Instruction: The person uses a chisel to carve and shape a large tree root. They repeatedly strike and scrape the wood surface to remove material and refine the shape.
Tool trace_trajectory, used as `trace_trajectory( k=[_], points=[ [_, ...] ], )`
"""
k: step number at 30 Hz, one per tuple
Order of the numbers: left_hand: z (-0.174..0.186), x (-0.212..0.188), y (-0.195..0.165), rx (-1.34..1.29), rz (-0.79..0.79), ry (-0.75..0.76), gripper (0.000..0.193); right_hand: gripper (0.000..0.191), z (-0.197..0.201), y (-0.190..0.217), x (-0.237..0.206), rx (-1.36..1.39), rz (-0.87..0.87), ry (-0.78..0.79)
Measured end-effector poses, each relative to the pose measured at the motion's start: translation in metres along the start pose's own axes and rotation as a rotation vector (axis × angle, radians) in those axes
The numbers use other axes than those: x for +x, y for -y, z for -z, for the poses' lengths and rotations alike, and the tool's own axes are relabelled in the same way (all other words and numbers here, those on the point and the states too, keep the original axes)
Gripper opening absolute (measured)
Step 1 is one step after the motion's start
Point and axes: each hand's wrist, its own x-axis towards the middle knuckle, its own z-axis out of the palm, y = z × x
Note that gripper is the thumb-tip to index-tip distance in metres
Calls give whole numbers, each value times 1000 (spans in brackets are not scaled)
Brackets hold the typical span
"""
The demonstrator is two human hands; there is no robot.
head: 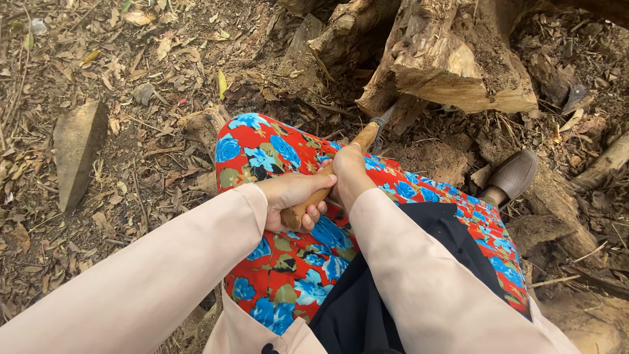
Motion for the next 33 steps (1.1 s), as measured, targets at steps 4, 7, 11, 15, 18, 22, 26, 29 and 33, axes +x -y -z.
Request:
trace_trajectory(
  k=[4, 7, 11, 15, 18, 22, 26, 29, 33],
  points=[
    [5, 3, 5, -105, 56, 33, 35, 56, 0, -7, 13, -116, -5, -55],
    [-6, 17, 9, 105, -32, -111, 33, 51, 14, -9, 25, 85, -26, 87],
    [-41, 61, 10, 172, -93, -145, 36, 65, 48, 15, 49, 165, -79, 162],
    [-58, 104, 6, 160, -155, -122, 40, 61, 69, 42, 66, 94, -84, 164],
    [-59, 100, 4, 145, -179, -111, 39, 64, 70, 44, 61, 107, -121, 163],
    [-63, 46, 13, 121, -115, -124, 44, 56, 64, 26, 27, 171, -119, 171],
    [-65, 10, 33, 70, -155, -166, 35, 61, 64, 6, 1, 147, -183, 214],
    [-58, 30, 36, 17, -154, -177, 36, 59, 63, 6, 13, 121, -171, 193],
    [-52, 81, 25, 23, -175, -151, 34, 51, 66, 20, 57, 86, -135, 147]
  ],
)
